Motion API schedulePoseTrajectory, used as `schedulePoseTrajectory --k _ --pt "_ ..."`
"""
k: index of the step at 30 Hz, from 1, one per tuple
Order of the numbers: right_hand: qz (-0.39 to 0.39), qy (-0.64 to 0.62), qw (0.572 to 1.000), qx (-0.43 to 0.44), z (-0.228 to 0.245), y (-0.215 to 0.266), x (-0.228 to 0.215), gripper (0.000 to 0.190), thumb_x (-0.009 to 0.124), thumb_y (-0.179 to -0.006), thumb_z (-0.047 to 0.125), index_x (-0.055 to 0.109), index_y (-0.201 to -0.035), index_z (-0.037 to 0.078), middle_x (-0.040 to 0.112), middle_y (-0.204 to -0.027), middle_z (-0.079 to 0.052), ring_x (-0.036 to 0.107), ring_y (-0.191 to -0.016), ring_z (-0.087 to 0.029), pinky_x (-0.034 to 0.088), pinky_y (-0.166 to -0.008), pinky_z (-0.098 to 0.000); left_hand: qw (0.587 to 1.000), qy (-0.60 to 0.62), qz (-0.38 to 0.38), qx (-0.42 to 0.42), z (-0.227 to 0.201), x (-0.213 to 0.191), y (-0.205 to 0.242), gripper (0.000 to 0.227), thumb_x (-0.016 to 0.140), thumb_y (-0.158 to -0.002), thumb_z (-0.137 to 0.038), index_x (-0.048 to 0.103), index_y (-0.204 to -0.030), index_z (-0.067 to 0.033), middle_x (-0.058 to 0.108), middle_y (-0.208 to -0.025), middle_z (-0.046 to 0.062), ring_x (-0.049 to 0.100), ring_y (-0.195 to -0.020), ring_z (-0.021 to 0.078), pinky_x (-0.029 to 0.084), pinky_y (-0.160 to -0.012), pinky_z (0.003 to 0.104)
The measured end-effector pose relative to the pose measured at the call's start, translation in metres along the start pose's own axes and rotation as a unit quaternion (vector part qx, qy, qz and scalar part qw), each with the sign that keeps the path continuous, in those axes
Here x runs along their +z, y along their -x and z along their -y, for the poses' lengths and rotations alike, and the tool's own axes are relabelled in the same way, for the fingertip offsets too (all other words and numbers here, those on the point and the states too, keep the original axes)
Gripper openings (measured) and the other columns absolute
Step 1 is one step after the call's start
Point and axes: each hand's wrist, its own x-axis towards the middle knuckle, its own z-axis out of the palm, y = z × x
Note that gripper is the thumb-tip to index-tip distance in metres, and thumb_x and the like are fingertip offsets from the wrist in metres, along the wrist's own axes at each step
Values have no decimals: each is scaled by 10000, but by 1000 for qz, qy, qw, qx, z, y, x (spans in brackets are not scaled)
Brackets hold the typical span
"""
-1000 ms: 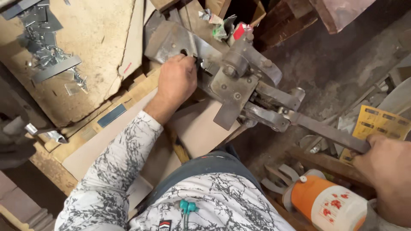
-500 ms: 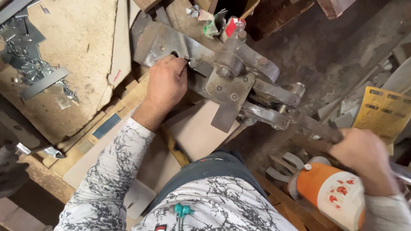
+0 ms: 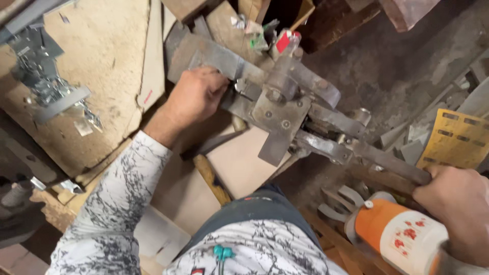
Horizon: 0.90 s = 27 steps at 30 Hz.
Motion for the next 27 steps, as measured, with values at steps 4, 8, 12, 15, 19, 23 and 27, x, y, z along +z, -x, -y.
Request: schedulePoseTrajectory --k 4,8,12,15,19,23,27 --pt "5 -17 1000 21 -14 15 1 401 723 -743 342 804 -1111 203 784 -1047 -187 736 -1030 -397 573 -918 -474 999 -8 34 -16 4 3 -7 44 706 -841 4 687 -875 -17 646 -831 169 654 -815 396 542 -706 468" --pt "8 53 999 7 -12 16 -8 419 740 -749 420 802 -1080 170 800 -1015 -165 755 -989 -371 575 -909 -459 999 3 25 24 9 -6 -6 116 710 -816 3 708 -929 -22 664 -871 158 659 -831 388 552 -718 459" --pt "-10 -28 1000 6 -16 26 -4 375 705 -765 299 808 -1095 154 795 -955 -219 758 -922 -407 593 -891 -508 999 7 49 17 11 -2 -2 95 736 -843 5 712 -929 -26 662 -858 149 664 -834 381 558 -738 457" --pt "-39 -40 998 -27 -14 28 -3 357 692 -763 279 814 -1080 170 777 -998 -234 746 -968 -431 584 -894 -501 998 8 43 43 13 -8 -7 228 685 -751 58 719 -963 -19 676 -901 150 670 -860 382 561 -743 451" --pt "-6 28 999 -34 -21 19 -3 371 783 -699 382 815 -999 166 808 -931 -164 781 -914 -353 611 -823 -441 997 23 59 33 14 -11 -6 258 674 -749 68 721 -989 -13 676 -898 154 663 -839 383 555 -724 453" --pt "-11 -6 1000 -3 -18 13 7 324 725 -766 310 823 -1047 180 800 -955 -192 763 -933 -382 596 -846 -457 997 12 68 41 14 -10 -9 286 663 -711 74 711 -981 -6 667 -891 164 657 -847 394 555 -736 460" --pt "-24 -13 999 -28 -14 11 4 348 731 -733 327 823 -1033 177 797 -946 -188 764 -929 -378 596 -843 -457 998 8 50 25 10 -10 -6 296 655 -721 82 716 -995 -13 669 -891 164 659 -846 387 558 -738 456"
